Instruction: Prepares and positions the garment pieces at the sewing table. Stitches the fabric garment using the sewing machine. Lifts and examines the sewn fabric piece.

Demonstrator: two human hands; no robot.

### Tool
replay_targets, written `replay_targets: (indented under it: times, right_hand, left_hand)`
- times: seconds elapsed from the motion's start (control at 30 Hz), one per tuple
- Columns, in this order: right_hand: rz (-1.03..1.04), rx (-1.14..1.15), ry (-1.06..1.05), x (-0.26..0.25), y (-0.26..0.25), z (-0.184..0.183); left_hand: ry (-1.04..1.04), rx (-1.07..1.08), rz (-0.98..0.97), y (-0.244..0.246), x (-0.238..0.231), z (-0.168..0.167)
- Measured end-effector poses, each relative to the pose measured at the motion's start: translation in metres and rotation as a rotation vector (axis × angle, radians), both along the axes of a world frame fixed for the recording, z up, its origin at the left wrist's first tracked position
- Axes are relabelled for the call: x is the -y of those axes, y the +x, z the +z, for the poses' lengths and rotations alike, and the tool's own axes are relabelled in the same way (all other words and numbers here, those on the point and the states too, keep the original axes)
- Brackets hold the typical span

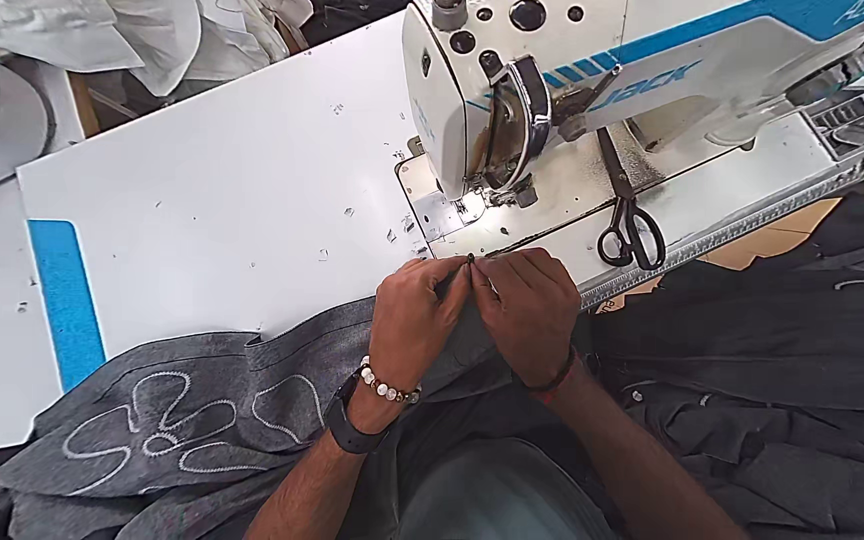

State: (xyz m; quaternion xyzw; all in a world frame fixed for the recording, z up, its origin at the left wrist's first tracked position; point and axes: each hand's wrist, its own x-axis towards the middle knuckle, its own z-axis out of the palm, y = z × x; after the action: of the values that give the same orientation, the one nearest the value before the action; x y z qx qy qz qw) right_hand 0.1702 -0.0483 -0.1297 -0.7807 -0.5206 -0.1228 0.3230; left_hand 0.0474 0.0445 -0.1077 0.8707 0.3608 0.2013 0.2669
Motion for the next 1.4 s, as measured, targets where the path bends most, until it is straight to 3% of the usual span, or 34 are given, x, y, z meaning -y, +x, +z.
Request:
replay_targets:
  times: [0.23,0.37,0.47,0.7,0.93,1.17,1.4]
  right_hand:
    - [0.092,-0.009,-0.08,0.004,0.006,0.007]
    - [0.02,-0.258,-0.11,0.002,0.004,0.001]
    - [-0.082,-0.449,-0.17,-0.005,0.006,-0.004]
    - [-0.046,-0.039,-0.132,-0.017,0.003,-0.019]
    - [0.067,0.094,-0.235,-0.007,-0.003,-0.024]
    - [0.142,0.099,-0.341,-0.002,0.007,-0.019]
    - [0.119,0.126,-0.398,-0.025,0.027,-0.01]
  left_hand:
    - [-0.098,0.016,0.034,0.003,-0.009,-0.002]
    - [-0.317,0.06,0.072,0.007,-0.023,-0.003]
    - [-0.349,0.016,0.07,0.012,-0.033,-0.001]
    - [-0.03,-0.049,-0.034,0.018,-0.042,-0.014]
    - [0.385,-0.004,-0.231,0.013,-0.043,-0.035]
    - [0.363,-0.147,-0.364,-0.019,-0.045,-0.042]
    - [0.426,-0.187,-0.374,0.0,-0.067,-0.043]
